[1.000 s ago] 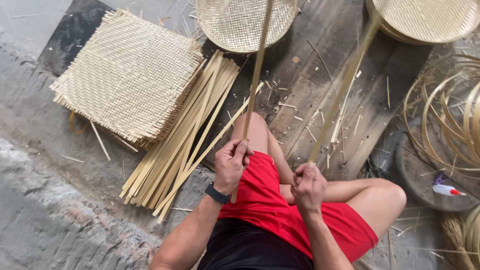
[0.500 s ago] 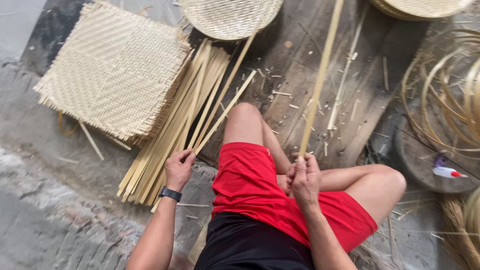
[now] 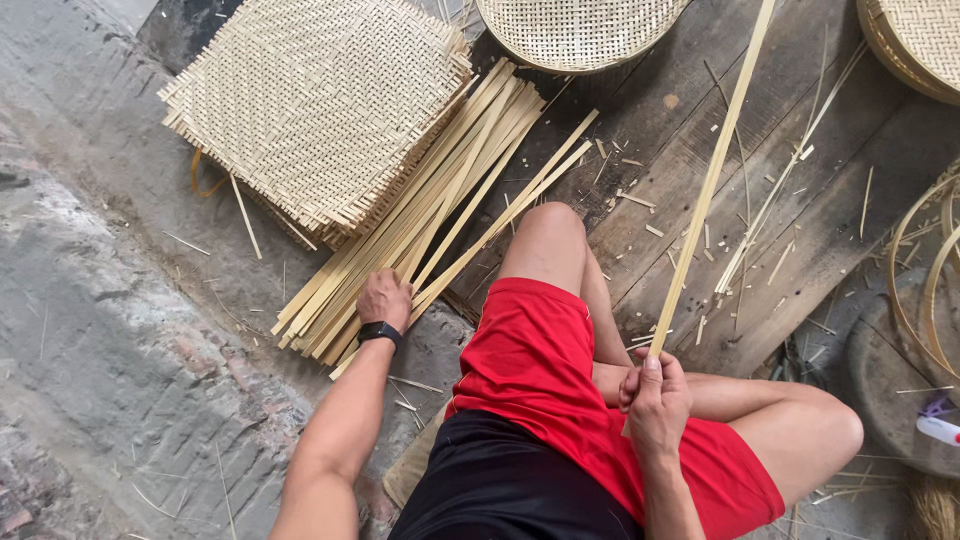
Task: The person sits on the floor and bends long bamboo strips into circular rims, joining the ends by hand. They repeatedly pick up new strips, shape them into circles, and place the finished rims on the floor beside them.
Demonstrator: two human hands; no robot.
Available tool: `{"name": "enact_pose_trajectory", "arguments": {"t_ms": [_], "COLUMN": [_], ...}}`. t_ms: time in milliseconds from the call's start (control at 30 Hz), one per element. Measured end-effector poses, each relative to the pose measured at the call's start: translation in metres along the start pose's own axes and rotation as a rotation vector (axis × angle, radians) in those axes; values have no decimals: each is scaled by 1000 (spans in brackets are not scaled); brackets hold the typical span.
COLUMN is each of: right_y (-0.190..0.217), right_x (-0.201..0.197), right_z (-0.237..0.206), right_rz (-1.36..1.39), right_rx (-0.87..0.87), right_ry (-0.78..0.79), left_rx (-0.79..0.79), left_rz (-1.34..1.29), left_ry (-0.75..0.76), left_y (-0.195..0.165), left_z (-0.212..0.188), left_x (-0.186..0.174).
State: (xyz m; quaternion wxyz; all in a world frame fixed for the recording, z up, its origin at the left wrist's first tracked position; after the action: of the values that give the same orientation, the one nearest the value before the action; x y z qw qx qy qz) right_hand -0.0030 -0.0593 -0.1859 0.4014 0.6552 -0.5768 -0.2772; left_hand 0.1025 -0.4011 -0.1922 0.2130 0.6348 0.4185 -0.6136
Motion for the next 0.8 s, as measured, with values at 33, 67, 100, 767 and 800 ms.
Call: {"name": "enact_pose_trajectory", "arguments": {"t_ms": [33,67,100,767,800], "right_y": [0,1,1,-20,-21], "right_x": [-1,-1,-2,-8,-8], "right_z": [0,-1,-1,8,8], "right_rz": [3,8,11,86,88], "right_rx": [-3,-9,-15,-119,-122], "right_ry": [-10,-19,-20,-58,-47], "left_rx": [-20,-40,25,-62,-31], "left_rz": [-7,-15,-29,-1797,-1753], "left_ry": [6,10,-5,-265,-221], "left_y": [2,4,5,-52,-59], "left_z": [2,3,3,-45,-60], "left_x": [1,1,1,-11,3]}}
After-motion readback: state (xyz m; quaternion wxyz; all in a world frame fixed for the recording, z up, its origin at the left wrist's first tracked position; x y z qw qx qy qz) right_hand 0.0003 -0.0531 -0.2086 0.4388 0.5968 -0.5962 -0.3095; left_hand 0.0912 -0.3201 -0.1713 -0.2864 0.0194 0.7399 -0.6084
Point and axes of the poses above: each hand's wrist, its own z-axis towards the middle knuckle, its own x-axis out of the palm, y = z × x, the point moved 1 cm from there along z, towards the middle knuckle, and after that the axes turned 4 degrees about x, right-handed, at the moved point
